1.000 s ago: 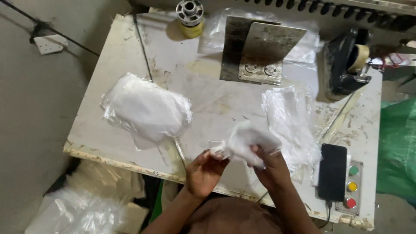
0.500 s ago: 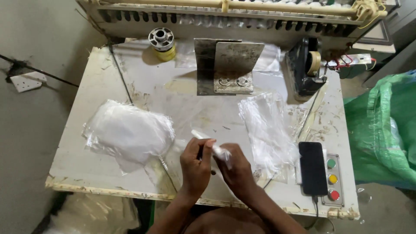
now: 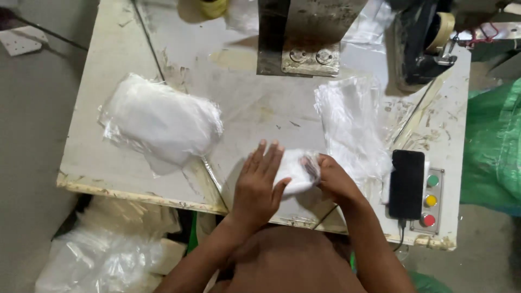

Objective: Packaging small white squares into clear plastic bags at a workbench

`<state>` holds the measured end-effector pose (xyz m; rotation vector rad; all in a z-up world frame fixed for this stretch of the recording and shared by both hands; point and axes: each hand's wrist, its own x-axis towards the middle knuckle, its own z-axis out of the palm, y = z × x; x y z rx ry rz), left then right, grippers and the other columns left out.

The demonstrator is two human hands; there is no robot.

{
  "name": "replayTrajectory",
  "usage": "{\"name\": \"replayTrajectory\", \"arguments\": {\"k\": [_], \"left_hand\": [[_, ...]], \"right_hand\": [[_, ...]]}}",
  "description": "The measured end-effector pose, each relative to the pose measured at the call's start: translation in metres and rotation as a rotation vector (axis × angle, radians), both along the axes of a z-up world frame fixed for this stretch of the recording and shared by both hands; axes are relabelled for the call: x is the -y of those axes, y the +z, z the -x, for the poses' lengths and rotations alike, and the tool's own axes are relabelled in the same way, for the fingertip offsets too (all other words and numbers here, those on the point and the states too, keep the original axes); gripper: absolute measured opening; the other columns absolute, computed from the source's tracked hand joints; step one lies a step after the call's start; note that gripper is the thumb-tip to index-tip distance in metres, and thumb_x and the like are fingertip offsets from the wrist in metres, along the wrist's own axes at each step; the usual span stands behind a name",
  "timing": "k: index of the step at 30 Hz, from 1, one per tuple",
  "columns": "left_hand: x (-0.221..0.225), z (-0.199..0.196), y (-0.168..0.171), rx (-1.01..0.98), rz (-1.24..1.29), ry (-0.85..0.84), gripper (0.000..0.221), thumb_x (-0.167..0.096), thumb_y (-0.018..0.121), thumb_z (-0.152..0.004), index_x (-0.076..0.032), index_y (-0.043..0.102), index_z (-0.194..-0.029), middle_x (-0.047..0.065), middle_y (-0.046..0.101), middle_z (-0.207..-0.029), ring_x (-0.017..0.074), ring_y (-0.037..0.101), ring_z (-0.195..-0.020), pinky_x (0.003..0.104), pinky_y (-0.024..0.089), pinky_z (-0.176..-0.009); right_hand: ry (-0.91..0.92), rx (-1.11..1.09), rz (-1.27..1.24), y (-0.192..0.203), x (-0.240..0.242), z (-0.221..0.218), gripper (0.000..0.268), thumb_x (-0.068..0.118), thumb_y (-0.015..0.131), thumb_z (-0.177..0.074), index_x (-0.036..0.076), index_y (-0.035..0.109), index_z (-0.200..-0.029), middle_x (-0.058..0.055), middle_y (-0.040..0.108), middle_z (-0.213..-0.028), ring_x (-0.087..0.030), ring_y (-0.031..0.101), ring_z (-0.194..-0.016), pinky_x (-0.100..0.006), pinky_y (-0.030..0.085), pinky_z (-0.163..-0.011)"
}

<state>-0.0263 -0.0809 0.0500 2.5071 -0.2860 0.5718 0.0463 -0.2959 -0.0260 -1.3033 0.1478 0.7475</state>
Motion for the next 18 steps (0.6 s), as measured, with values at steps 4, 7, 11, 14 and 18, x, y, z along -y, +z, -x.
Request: {"name": "replayTrajectory", "arguments": {"k": [4,7,11,14,18], "left_hand": [[-0.005,0.014,-0.041,-0.237,-0.169,-0.006,0.067,-0.045,0.041,-0.109,0.004,0.043,-0.154,0.026,0.040,-0.162,0.0420,0.033,-0.152,0.051,0.016,-0.125],[-0.007,0.006,-0.042,-0.264,-0.262,-0.009,0.071,-0.047,0.041,-0.109,0.003,0.035,-0.158,0.024,0.029,-0.167,0.0393,0.022,-0.157,0.050,0.005,-0.128],[-0.004,0.005,-0.049,-0.264,-0.242,0.039,0.074,-0.049,0.046,-0.106,0.001,0.034,-0.159,0.023,0.030,-0.167,0.0380,0.022,-0.157,0.050,0.006,-0.128],[-0.002,-0.001,-0.046,-0.275,-0.186,0.023,0.069,-0.041,0.043,-0.106,0.000,0.031,-0.161,0.021,0.024,-0.170,0.0376,0.019,-0.158,0.050,0.006,-0.128],[-0.001,0.032,-0.063,-0.317,-0.353,0.038,0.070,-0.034,0.048,-0.101,-0.001,0.030,-0.161,0.020,0.021,-0.171,0.0374,0.014,-0.159,0.051,0.002,-0.128]], "right_hand": [[0.078,0.007,0.103,-0.008,-0.023,0.004,0.024,0.021,0.070,-0.096,-0.001,0.075,-0.104,-0.011,0.074,-0.080,-0.018,0.068,-0.061,-0.029,0.057,-0.059],[0.255,0.155,0.266,0.057,-0.022,-0.013,0.042,0.034,0.056,-0.104,0.001,0.072,-0.125,-0.025,0.077,-0.106,-0.032,0.071,-0.089,-0.047,0.060,-0.079],[0.068,0.707,0.784,0.096,-0.022,-0.002,0.040,0.027,0.058,-0.105,0.006,0.066,-0.139,-0.020,0.074,-0.117,-0.037,0.074,-0.096,-0.041,0.063,-0.075],[0.127,1.339,0.954,0.050,-0.044,0.020,0.051,0.037,0.058,-0.103,0.010,0.057,-0.146,-0.015,0.058,-0.145,-0.037,0.053,-0.131,-0.043,0.046,-0.103],[0.530,1.449,1.029,0.014,-0.043,0.066,0.080,0.067,0.033,-0.101,0.018,0.030,-0.164,-0.005,0.024,-0.172,-0.034,0.011,-0.160,-0.049,0.004,-0.130]]}}
